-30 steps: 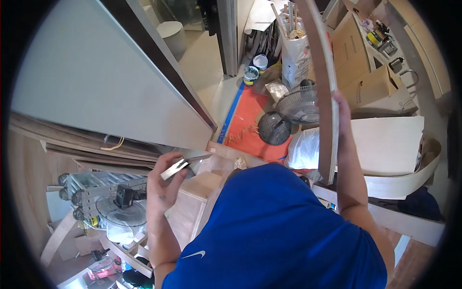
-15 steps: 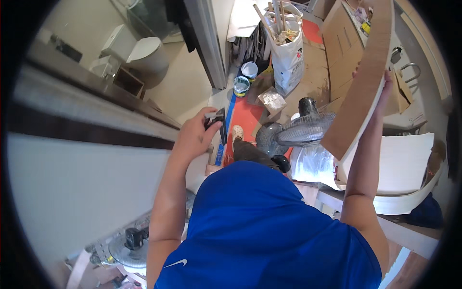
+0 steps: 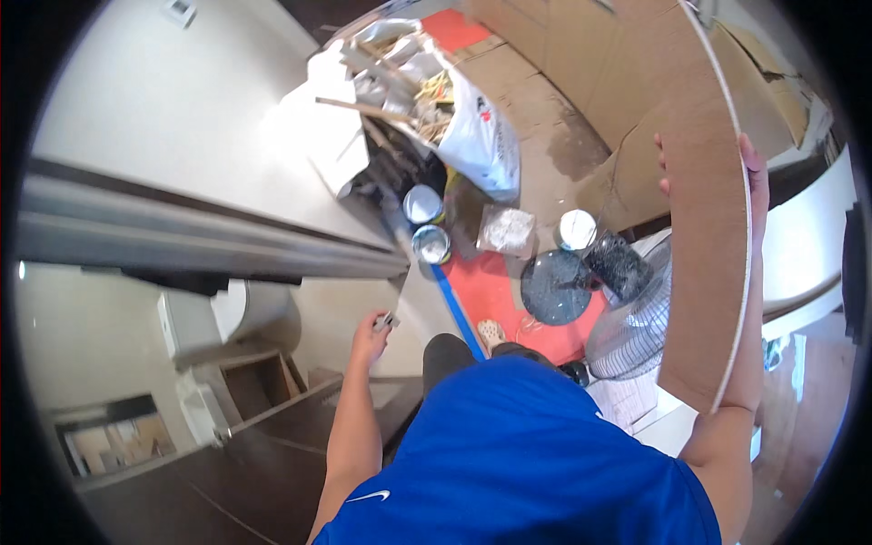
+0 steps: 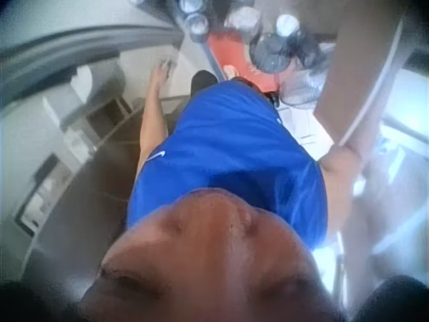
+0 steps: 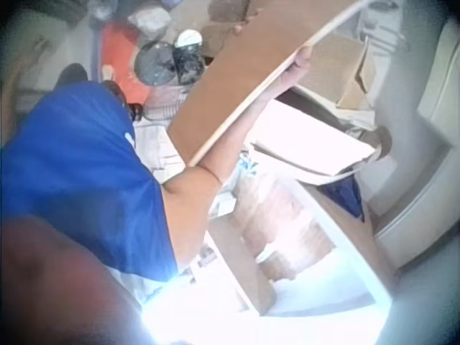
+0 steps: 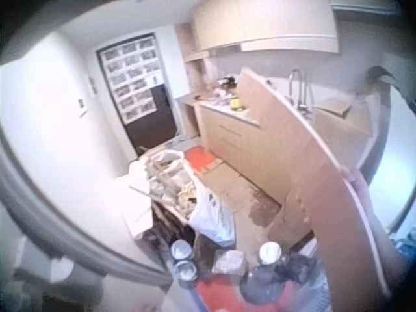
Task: The person measures a wooden board with a tape measure and marks it with a pencil. They then carry the board to a wall unit and fit it into place as a shelf or panel. The person uses a rubber mallet to tap the board into position and checks the fit with a square tool.
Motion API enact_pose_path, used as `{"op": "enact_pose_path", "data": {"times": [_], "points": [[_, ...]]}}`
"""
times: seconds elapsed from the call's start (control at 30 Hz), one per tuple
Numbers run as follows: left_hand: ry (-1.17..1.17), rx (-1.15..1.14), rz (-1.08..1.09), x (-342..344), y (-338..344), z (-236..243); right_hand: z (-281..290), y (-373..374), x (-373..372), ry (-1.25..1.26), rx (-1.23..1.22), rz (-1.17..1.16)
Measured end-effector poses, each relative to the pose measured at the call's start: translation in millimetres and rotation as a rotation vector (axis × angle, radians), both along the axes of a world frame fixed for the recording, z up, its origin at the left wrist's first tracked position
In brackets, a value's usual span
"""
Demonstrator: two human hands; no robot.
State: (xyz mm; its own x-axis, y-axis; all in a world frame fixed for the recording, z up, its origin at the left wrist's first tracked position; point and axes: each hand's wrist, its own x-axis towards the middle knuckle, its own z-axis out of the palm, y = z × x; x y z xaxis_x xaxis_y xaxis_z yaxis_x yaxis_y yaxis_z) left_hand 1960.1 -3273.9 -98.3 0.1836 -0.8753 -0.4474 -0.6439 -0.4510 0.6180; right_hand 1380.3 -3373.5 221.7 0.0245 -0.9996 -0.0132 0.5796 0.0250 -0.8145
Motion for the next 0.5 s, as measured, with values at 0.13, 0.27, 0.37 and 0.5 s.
{"op": "enact_pose_path", "data": {"times": [0.13,0.27,0.37,0.5], "points": [[0.155,0.105,0.038,36,-57,1,11,-33,-1,0.004,0.174,-0.019],[0.177,0.088,-0.061,52,-126,2,20,-47,6,0.057,0.184,-0.117],[0.097,0.067,-0.170,50,-178,-1,20,-63,18,0.057,0.236,-0.212],[0.038,0.065,-0.318,47,-236,4,18,-93,33,0.039,0.283,-0.277]]}}
